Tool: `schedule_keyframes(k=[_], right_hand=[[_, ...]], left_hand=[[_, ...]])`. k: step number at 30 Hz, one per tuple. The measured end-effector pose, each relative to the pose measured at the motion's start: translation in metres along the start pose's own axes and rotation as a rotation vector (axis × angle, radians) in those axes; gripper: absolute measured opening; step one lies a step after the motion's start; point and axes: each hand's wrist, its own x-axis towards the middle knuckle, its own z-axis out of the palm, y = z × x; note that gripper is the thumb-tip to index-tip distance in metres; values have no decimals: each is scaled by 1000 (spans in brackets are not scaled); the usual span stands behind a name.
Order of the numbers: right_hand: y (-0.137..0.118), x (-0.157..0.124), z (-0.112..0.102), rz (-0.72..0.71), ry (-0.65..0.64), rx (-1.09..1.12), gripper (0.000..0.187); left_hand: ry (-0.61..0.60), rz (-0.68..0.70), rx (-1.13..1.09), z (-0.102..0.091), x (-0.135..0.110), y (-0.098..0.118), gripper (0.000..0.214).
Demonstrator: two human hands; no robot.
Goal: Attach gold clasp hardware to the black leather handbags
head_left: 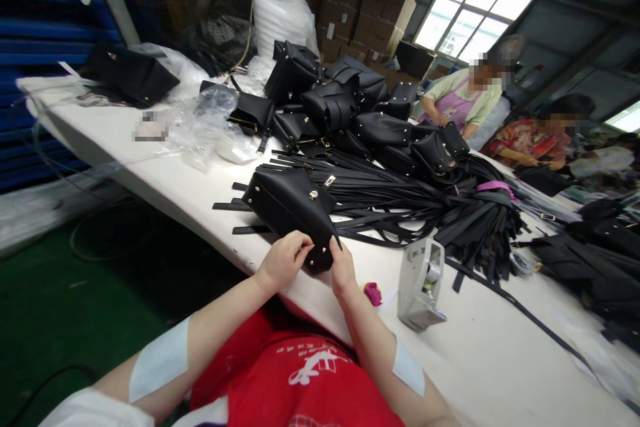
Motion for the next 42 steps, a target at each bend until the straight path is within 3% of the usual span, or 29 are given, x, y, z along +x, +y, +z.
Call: schedule_keyframes(k=[7,19,26,31,35,38,42], right_hand=[[-6,-4,0,-40,-2,-44,48],[-3,-6,0,-46,30,-113,49],[5,-4,-3,-38,44,-121,53],[-16,-13,-17,-164,-13,-203,47],[-24,-33,-46,-370,-116,-495,40],[-14,-44,-60,-329,-138,-527,42],[1,-50,-61,-319,-51,-524,46]], left_hand=[[-52,-104,15,23,-6,25,12],[-83,-246,112,30,1,47,14],[118,-392,-109,-7,13,14,14],[180,-510,-423,-32,8,-8,23],[233,-610,-603,-56,-9,-14,11],[273,-658,-709,-75,-18,-15,10],[320,-672,-805,-89,-18,-16,17]])
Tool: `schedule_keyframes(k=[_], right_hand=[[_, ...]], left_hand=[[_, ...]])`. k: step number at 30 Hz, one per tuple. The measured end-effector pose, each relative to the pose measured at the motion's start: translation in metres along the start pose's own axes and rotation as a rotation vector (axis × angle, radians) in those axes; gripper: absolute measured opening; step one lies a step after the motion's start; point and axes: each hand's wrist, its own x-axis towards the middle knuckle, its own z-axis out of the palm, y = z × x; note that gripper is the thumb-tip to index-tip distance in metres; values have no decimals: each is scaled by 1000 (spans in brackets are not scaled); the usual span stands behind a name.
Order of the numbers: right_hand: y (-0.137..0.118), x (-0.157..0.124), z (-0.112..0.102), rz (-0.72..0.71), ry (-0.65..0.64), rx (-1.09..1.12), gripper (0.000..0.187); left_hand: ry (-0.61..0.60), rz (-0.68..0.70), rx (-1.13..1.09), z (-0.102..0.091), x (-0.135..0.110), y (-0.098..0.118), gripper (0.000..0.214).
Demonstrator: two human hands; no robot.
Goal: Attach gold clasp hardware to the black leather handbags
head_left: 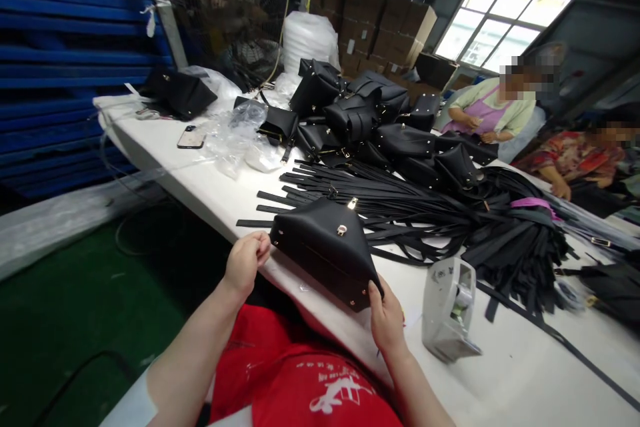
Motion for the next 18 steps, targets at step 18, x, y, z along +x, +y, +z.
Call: schedule_keyframes(k=[18], right_hand=[[19,1,6,43,63,-98,61]], left_hand=[[253,225,417,-15,9,-38,22]])
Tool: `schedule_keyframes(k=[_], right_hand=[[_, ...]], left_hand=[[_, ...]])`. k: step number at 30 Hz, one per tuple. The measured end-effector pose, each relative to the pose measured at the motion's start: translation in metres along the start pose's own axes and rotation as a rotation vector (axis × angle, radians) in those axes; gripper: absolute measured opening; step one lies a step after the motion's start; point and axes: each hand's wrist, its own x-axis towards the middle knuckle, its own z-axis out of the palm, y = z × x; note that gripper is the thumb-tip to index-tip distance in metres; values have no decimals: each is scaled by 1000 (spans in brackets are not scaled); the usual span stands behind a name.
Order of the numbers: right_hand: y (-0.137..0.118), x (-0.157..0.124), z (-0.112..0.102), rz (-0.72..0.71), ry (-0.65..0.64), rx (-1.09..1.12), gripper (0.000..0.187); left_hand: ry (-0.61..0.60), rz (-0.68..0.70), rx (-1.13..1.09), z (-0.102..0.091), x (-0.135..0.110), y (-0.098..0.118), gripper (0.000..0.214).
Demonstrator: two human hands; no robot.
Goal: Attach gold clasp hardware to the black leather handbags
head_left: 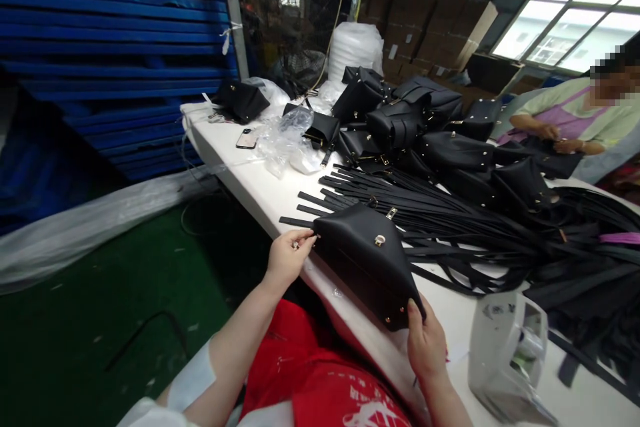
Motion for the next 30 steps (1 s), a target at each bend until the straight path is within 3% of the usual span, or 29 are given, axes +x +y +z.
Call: schedule_keyframes(k=[8,20,30], right_hand=[[9,-1,0,1,9,-26,57],[1,0,-2,14,17,0,52],[-7,1,-2,21,6,80,49]], left_hand=[[66,131,17,17,1,-2,16],[18,175,29,22,12,-2,16],[-156,167,68,11,16,17,15]])
